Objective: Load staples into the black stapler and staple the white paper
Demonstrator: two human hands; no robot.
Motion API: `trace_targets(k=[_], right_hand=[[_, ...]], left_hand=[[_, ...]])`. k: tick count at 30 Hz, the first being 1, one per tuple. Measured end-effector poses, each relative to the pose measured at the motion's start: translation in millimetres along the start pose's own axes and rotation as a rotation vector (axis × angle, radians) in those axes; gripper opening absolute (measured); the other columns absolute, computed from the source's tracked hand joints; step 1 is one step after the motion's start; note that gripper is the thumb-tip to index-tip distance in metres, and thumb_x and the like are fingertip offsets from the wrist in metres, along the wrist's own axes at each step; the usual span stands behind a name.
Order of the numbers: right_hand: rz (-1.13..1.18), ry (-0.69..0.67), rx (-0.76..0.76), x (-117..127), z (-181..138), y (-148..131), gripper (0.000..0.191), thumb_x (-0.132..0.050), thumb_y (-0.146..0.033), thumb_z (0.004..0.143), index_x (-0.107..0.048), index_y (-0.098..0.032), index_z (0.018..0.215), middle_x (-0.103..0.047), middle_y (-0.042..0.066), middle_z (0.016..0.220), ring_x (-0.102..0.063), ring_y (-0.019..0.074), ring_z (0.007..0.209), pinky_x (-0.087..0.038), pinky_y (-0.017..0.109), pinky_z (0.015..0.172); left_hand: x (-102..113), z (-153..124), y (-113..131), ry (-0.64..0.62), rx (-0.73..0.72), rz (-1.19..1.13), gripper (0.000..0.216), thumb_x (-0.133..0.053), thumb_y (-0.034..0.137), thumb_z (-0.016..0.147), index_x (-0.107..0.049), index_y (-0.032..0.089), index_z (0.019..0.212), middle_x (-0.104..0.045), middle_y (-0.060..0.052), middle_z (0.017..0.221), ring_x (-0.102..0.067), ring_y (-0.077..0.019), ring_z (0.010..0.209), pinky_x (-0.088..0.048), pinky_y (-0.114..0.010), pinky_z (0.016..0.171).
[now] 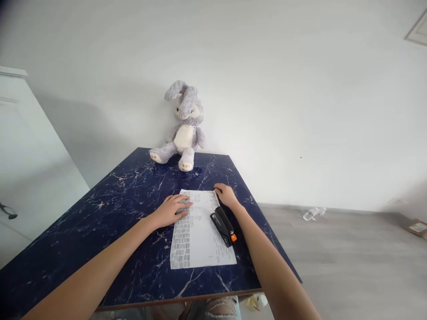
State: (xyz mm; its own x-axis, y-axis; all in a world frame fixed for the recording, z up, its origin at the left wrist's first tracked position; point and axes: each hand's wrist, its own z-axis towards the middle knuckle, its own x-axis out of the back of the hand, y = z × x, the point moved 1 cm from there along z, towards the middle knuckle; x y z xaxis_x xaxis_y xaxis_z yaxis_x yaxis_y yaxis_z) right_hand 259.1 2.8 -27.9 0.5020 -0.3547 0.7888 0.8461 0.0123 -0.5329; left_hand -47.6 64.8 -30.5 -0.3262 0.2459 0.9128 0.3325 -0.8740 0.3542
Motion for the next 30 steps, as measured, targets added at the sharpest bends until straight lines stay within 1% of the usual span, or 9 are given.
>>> trace_targets(k=[8, 10, 13, 17, 19, 21, 24, 26, 30], right_hand=[[0.402, -0.127, 0.019, 14.1, -3.4, -4.9, 0.039, -0.048, -0.038, 0.099, -0.068, -0.023, 0.130, -0.068, 0.008, 0.136, -0.061, 0.0252, 0.129, -0.045, 0.045, 0.114], [0.335, -0.061, 0.015, 14.0, -5.3, -7.2, 0.037, -0.052, -0.035, 0.096, -0.068, -0.022, 0.127, -0.070, 0.009, 0.131, -0.064, 0.0253, 0.124, -0.049, 0.044, 0.110], [0.072, -0.013, 0.006, 3.5, 0.1, -11.5, 0.040, -0.053, -0.035, 0.096, -0.067, -0.018, 0.129, -0.062, 0.014, 0.142, -0.056, 0.0275, 0.135, -0.041, 0.044, 0.117], [-0.232, -0.263, -0.004, -27.8, 9.0, -21.5, 0.062, -0.041, -0.050, 0.104, -0.047, -0.012, 0.152, -0.035, 0.020, 0.164, -0.027, 0.0316, 0.155, -0.021, 0.054, 0.125], [-0.359, -0.307, 0.002, -42.9, 10.3, -26.6, 0.066, -0.035, -0.052, 0.106, -0.036, -0.012, 0.159, -0.023, 0.019, 0.168, -0.017, 0.0330, 0.158, -0.013, 0.059, 0.125], [-0.442, -0.292, -0.008, -55.7, 12.1, -31.9, 0.065, -0.028, -0.049, 0.107, -0.030, -0.014, 0.161, -0.018, 0.017, 0.170, -0.014, 0.0327, 0.158, -0.009, 0.063, 0.124], [-0.483, -0.276, -0.059, -74.9, 19.6, -47.9, 0.064, -0.022, -0.046, 0.107, -0.026, -0.014, 0.163, -0.017, 0.016, 0.170, -0.014, 0.0319, 0.158, -0.008, 0.069, 0.122], [-0.480, -0.265, -0.114, -89.7, 26.9, -69.1, 0.065, -0.021, -0.044, 0.106, -0.026, -0.011, 0.162, -0.016, 0.016, 0.170, -0.014, 0.0322, 0.158, -0.007, 0.073, 0.120], [-0.426, -0.240, -0.163, -125.2, 44.5, -131.3, 0.067, -0.023, -0.043, 0.105, -0.026, -0.008, 0.162, -0.016, 0.018, 0.170, -0.013, 0.0332, 0.158, -0.005, 0.078, 0.117]], left_hand=[[-2.5, 4.4, -4.9, 0.019, -0.007, -0.031, 0.040, -0.052, 0.048, 0.101, -0.066, 0.037, 0.136, -0.053, -0.004, 0.153, -0.042, -0.0347, 0.142, -0.027, -0.059, 0.117], [-3.7, 4.6, -5.9, 0.032, -0.009, -0.045, 0.038, -0.055, 0.047, 0.100, -0.068, 0.037, 0.134, -0.054, -0.004, 0.152, -0.043, -0.0346, 0.141, -0.028, -0.059, 0.117], [-5.9, 2.8, -6.6, 0.052, -0.011, -0.066, 0.037, -0.057, 0.047, 0.099, -0.069, 0.037, 0.132, -0.056, -0.005, 0.149, -0.045, -0.0342, 0.140, -0.028, -0.058, 0.117], [-3.9, -1.1, -6.6, 0.103, -0.005, -0.128, 0.040, -0.061, 0.048, 0.096, -0.069, 0.034, 0.133, -0.053, -0.006, 0.152, -0.047, -0.0337, 0.139, -0.030, -0.055, 0.118], [4.8, -0.8, -10.1, 0.207, 0.035, -0.236, 0.039, -0.060, 0.051, 0.096, -0.073, 0.029, 0.127, -0.053, -0.008, 0.152, -0.050, -0.0323, 0.137, -0.034, -0.050, 0.117], [21.5, -0.2, -19.9, 0.409, 0.115, -0.442, 0.040, -0.050, 0.053, 0.101, -0.077, 0.025, 0.109, -0.061, -0.009, 0.140, -0.056, -0.0289, 0.131, -0.041, -0.043, 0.112], [56.5, -8.6, -46.8, 0.806, 0.343, -0.915, 0.049, -0.043, 0.056, 0.101, -0.071, 0.019, 0.084, -0.070, -0.010, 0.103, -0.066, -0.0234, 0.099, -0.053, -0.035, 0.084], [80.4, -24.0, -66.6, 1.002, 0.458, -1.280, 0.046, -0.046, 0.054, 0.100, -0.060, 0.019, 0.074, -0.065, -0.007, 0.083, -0.063, -0.0179, 0.077, -0.050, -0.029, 0.067], [112.2, -66.5, -100.7, 1.071, 0.306, -1.634, 0.037, -0.054, 0.041, 0.095, -0.043, 0.021, 0.066, -0.048, 0.001, 0.065, -0.050, -0.0118, 0.058, -0.043, -0.024, 0.058]])
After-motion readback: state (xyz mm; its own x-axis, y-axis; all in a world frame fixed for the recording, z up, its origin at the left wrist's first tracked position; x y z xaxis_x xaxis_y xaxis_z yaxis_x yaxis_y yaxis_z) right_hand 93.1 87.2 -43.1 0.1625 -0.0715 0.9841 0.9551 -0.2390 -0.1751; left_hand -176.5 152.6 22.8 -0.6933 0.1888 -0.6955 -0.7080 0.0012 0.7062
